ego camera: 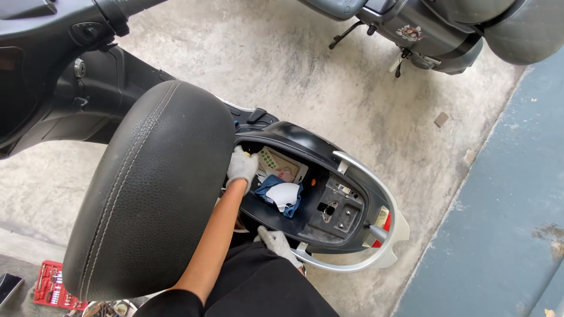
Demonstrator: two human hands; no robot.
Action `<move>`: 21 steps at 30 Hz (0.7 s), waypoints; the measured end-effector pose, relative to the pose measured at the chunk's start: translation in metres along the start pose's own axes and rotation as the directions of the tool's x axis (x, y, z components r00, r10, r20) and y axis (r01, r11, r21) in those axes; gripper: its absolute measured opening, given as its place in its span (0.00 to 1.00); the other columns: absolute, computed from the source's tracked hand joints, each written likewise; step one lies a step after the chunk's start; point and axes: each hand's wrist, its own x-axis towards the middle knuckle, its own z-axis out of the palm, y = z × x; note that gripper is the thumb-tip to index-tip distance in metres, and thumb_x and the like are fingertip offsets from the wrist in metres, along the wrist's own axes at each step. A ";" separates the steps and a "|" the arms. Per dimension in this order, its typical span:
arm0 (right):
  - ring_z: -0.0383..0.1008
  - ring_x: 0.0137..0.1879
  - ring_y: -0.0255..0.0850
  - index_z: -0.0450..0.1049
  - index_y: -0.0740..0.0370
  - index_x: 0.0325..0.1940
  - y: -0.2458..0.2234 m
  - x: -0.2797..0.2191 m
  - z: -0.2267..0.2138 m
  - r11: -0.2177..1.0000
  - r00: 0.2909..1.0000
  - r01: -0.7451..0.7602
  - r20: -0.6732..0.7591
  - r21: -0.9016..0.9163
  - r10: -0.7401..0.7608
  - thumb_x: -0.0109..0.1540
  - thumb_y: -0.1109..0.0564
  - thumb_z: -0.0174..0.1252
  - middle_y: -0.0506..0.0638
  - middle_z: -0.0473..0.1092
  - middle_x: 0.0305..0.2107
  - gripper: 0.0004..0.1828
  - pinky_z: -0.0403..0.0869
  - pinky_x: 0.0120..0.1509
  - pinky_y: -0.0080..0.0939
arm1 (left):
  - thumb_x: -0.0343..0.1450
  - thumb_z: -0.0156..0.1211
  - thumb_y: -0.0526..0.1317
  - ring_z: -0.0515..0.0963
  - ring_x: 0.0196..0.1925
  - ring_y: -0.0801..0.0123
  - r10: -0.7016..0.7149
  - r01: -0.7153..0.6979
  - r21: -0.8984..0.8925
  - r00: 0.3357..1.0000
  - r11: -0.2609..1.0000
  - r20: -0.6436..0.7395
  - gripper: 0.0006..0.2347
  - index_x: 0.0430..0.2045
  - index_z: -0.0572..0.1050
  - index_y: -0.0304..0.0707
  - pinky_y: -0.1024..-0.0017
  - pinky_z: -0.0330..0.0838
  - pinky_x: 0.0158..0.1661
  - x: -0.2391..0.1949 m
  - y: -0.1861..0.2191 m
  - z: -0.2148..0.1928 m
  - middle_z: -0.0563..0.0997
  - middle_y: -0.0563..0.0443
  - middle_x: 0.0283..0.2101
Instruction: The person opens the scooter seat and uses a screwdriver to remove screws from the interior compartment. They continue unscrewing multiple fasteners around the storage area while the seat remains open.
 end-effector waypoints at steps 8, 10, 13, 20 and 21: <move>0.72 0.62 0.45 0.64 0.62 0.68 -0.078 0.101 -0.076 0.220 0.978 -0.156 0.120 0.963 0.170 0.71 0.37 0.44 0.56 0.69 0.60 0.31 0.69 0.70 0.48 | 0.76 0.53 0.37 0.82 0.50 0.48 0.665 -0.552 0.682 0.736 0.480 0.128 0.10 0.48 0.73 0.33 0.56 0.78 0.48 0.000 -0.030 0.018 0.80 0.35 0.45; 0.71 0.64 0.47 0.63 0.62 0.69 -0.086 0.136 -0.074 0.058 0.972 -0.201 0.192 0.978 0.136 0.70 0.36 0.43 0.55 0.68 0.62 0.33 0.67 0.71 0.49 | 0.80 0.47 0.43 0.84 0.47 0.46 0.521 -0.464 0.650 0.845 0.602 0.120 0.14 0.53 0.70 0.30 0.54 0.79 0.44 -0.026 -0.004 -0.005 0.81 0.33 0.43; 0.69 0.66 0.49 0.63 0.61 0.70 -0.061 0.194 -0.047 -0.203 0.973 -0.219 0.229 0.954 0.027 0.71 0.36 0.43 0.55 0.67 0.64 0.32 0.66 0.72 0.51 | 0.84 0.40 0.50 0.86 0.43 0.47 0.289 -0.289 0.555 0.953 0.780 0.090 0.19 0.52 0.71 0.30 0.52 0.79 0.41 -0.018 -0.002 0.003 0.83 0.33 0.40; 0.74 0.60 0.50 0.71 0.60 0.63 -0.063 0.221 -0.041 -0.469 0.986 -0.101 0.025 0.877 -0.166 0.70 0.43 0.50 0.56 0.74 0.55 0.24 0.73 0.69 0.48 | 0.70 0.55 0.52 0.82 0.42 0.46 0.561 -0.421 0.656 0.828 0.626 -0.004 0.25 0.56 0.66 0.33 0.55 0.80 0.36 -0.055 0.014 -0.015 0.77 0.33 0.43; 0.74 0.60 0.50 0.71 0.60 0.63 -0.050 0.243 -0.033 -0.470 0.984 -0.111 0.029 0.876 -0.178 0.70 0.43 0.50 0.56 0.74 0.55 0.24 0.73 0.69 0.48 | 0.70 0.55 0.52 0.82 0.42 0.46 0.558 -0.410 0.662 0.830 0.627 -0.015 0.25 0.56 0.66 0.33 0.55 0.80 0.36 -0.042 -0.001 -0.007 0.77 0.33 0.43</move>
